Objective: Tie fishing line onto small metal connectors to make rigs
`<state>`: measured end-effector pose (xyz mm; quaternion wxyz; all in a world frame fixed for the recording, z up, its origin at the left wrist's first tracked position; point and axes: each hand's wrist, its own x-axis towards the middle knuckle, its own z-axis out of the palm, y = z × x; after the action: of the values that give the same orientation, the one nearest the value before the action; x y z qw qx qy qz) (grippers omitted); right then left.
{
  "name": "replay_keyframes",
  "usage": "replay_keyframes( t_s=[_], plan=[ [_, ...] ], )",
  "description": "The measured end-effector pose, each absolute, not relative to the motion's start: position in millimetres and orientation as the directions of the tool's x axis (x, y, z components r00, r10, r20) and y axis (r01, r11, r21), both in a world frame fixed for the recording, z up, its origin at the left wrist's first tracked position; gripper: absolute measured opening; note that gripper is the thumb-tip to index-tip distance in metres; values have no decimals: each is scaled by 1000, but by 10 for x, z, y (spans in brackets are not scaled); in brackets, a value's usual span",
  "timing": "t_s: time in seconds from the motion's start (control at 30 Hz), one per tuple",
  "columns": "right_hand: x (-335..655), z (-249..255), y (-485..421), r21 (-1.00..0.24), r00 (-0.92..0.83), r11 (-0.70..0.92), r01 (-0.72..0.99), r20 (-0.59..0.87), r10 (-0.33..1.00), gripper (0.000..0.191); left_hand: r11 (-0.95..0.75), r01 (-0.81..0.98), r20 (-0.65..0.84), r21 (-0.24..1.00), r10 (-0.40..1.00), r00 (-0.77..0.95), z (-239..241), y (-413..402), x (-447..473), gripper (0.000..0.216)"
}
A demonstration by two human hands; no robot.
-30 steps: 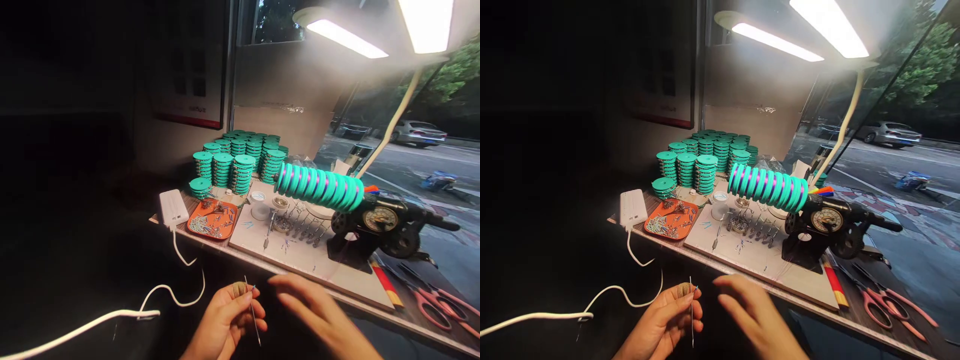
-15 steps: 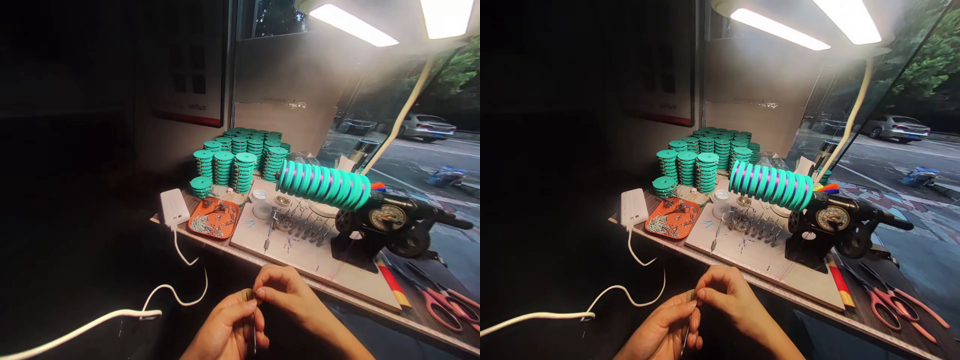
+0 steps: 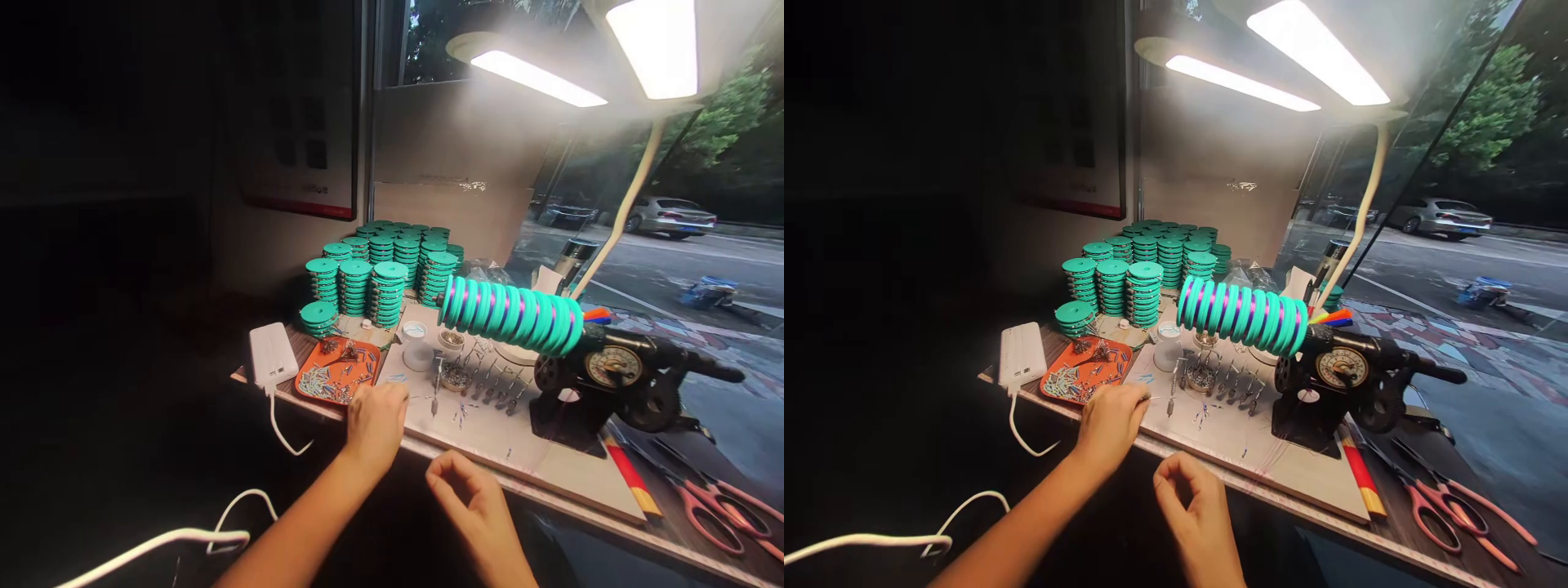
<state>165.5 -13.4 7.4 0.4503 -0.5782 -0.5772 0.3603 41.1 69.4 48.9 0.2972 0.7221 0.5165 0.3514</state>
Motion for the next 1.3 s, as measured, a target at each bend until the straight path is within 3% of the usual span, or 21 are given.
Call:
replay_keyframes(
  t_s=[0.17,0.27,0.4,0.53,0.67,0.77,0.87,1.3],
  plan=[
    [1625,26,-136,-912,29,114,393,136,990,23,-249,315,179,916,956,234,484,797,520,21],
    [1604,-7,-144,-914,23,107,391,126,992,23,-78,124,28,989,932,361,476,685,551,28],
    [1605,-32,-173,-927,32,104,361,124,992,23,153,-79,-95,985,864,494,499,528,574,29],
    [1719,100,-112,-974,41,111,197,121,992,21,270,-238,-112,933,847,520,539,399,543,27],
    [1836,416,113,-991,90,20,-129,9,996,22,377,-403,-142,834,852,504,548,266,517,24],
    [1815,630,291,-956,-30,-54,-289,-47,998,31,422,-426,-188,801,851,490,545,179,515,23],
    [1734,730,387,-928,-121,-75,-365,-32,992,28,436,-422,-212,795,851,481,541,116,508,27],
    [1711,740,386,-916,-50,-42,-399,-24,998,29,544,-356,-359,760,808,468,488,-190,403,30]
  ],
)
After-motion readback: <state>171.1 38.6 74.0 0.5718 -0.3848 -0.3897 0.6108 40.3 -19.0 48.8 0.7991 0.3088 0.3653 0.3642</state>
